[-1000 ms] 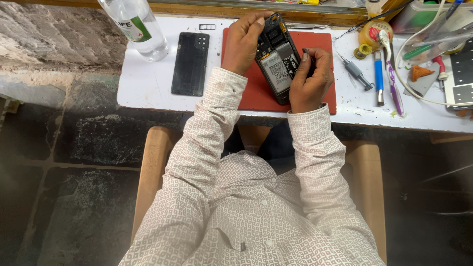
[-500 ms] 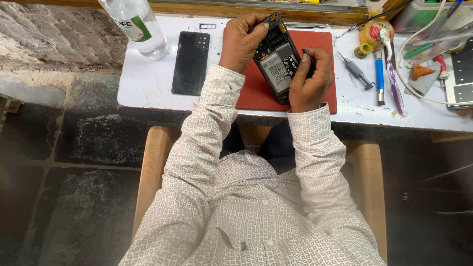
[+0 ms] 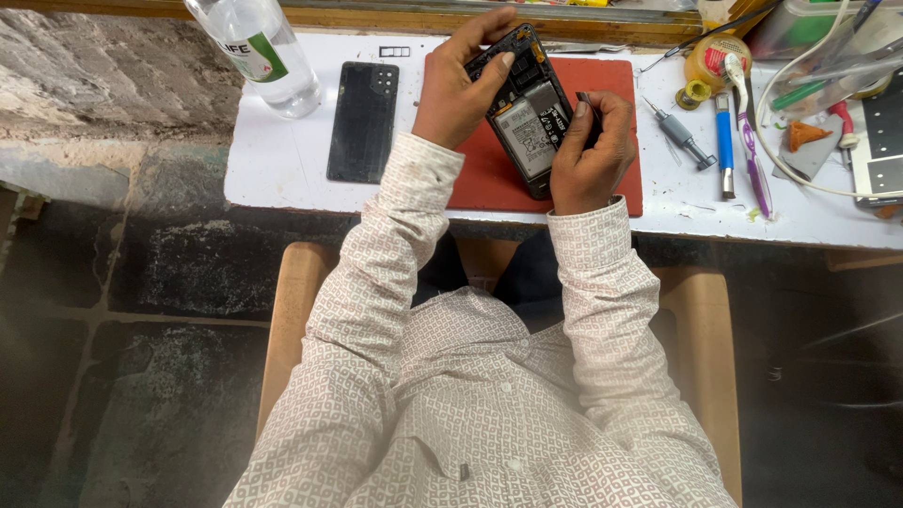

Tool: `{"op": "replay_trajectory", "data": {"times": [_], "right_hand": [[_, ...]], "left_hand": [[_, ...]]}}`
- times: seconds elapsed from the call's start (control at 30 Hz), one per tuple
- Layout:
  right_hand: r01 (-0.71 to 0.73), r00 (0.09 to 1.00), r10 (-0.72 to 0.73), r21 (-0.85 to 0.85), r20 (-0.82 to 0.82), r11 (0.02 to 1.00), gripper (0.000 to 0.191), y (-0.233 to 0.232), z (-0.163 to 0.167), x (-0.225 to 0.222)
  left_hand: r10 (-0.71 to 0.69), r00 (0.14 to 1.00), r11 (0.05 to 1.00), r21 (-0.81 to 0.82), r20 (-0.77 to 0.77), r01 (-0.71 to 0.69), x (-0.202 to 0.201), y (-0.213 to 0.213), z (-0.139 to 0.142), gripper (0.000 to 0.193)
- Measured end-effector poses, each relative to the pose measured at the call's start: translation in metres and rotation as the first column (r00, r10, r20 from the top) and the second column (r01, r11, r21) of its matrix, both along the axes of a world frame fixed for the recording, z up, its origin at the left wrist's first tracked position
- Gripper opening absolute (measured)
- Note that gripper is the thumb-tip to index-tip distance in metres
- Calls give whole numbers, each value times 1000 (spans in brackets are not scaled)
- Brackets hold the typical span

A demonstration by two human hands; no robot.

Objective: The person disassembles a mobile phone, removes the battery, and uses a small brush to clean the internal components. They then use a screwdriver to adjust screws on the phone's internal frame.

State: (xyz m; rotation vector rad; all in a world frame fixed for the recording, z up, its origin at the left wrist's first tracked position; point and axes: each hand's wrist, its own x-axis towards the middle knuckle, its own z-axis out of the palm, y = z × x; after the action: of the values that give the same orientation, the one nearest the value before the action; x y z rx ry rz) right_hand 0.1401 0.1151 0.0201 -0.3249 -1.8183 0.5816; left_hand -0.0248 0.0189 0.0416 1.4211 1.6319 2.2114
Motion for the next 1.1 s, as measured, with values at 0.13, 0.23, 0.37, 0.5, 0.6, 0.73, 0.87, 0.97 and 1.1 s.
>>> {"op": "replay_trajectory", "data": {"times": [0.13,0.23,0.37,0.5,0.6,0.73,0.87,0.97,1.1], "right_hand": [[6,1000,-6,1,4,1000,4,0,0,0],[17,1000,-17,22,10,1000,5,-2,1,0],[26,999,-27,58,18,998,5,-5,2,2],[28,999,-29,75,14,997,5,-7,4,3],[23,1000,-24,92,8,996,5,-8,4,4],[22,1000,-24,106,17,994,5,-8,4,4],[23,999,-26,128,21,992,5,-6,3,4],[32,999,-36,134,31,991,4,-5,1,4],[30,999,-33,123,28,992,4,-4,1,3]], "left_hand": [[389,868,905,-49,-307,-423,16,-15,9,18],[509,631,798,45,-585,-602,22,-17,15,18],[474,523,775,53,-708,-630,21,-16,21,22],[432,419,778,95,-799,-620,15,-19,23,23],[376,318,767,100,-870,-633,9,-20,23,20],[265,151,744,103,-952,-660,-2,-20,27,10],[206,-7,765,165,-979,-622,-14,-24,33,13],[145,-118,764,187,-982,-617,-18,-24,37,9],[71,-160,779,155,-984,-607,-25,-17,40,7]]}}
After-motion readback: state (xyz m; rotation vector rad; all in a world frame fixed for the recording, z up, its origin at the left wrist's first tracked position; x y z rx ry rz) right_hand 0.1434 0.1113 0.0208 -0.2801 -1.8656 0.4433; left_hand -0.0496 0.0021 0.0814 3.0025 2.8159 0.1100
